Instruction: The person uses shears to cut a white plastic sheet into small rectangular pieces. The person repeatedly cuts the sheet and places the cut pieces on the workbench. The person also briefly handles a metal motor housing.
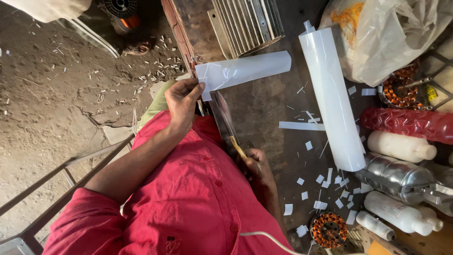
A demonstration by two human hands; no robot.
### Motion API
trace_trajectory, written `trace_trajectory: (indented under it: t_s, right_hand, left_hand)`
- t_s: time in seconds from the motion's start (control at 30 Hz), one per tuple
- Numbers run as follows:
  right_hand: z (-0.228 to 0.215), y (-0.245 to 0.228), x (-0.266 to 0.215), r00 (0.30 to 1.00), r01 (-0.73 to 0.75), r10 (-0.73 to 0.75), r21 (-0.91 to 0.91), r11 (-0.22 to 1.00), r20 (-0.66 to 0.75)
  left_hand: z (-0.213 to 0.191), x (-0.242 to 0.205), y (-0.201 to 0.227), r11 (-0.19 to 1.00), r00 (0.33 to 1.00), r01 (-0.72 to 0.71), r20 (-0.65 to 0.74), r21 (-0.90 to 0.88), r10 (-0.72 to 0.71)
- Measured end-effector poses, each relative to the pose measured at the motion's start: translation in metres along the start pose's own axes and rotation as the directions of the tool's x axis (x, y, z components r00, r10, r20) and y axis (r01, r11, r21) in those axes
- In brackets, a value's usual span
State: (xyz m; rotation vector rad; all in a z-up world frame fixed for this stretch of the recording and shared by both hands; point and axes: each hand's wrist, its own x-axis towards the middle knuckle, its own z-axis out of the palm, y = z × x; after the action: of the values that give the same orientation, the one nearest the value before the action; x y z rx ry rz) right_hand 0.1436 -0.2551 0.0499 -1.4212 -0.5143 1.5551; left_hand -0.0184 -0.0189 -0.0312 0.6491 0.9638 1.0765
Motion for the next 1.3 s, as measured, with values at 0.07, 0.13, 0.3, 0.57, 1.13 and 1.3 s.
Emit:
trace_trajectory:
  t_s: [0.07,0.13,0.3,0.57,1.13,1.3]
  right_hand:
    - [0.001,0.003,-0.002,0.998,-0.054,0.054,-0.005,0.999,-0.044]
    - [0.004,0.006,0.011,0.999,-0.021,0.019,-0.062,0.998,-0.041]
    - [0.012,0.018,0.049,0.998,0.063,-0.063,-0.065,0.996,-0.004]
    - [0.015,0.038,0.073,0.99,0.136,-0.141,-0.18,0.974,-0.016]
    - [0.041,0.006,0.073,0.99,0.091,-0.122,-0.333,0.938,-0.07]
    - [0.041,0.004,0.07,0.99,0.08,-0.112,-0.315,0.946,-0.084]
  left_hand:
    - [0.005,0.0,0.004,1.0,1.0,-0.02,0.011,0.013,0.02]
    - [0.01,0.0,0.007,0.999,0.999,-0.038,0.012,0.014,0.038]
    - [0.015,-0.002,0.01,0.999,0.999,-0.048,-0.013,0.016,0.048]
    - [0.017,-0.006,0.007,0.995,0.999,-0.048,-0.022,0.089,0.05]
    - [0.017,-0.006,0.009,0.983,0.998,-0.025,-0.047,0.184,0.035]
    - [0.02,0.01,0.008,0.987,0.997,-0.038,-0.064,0.155,0.048]
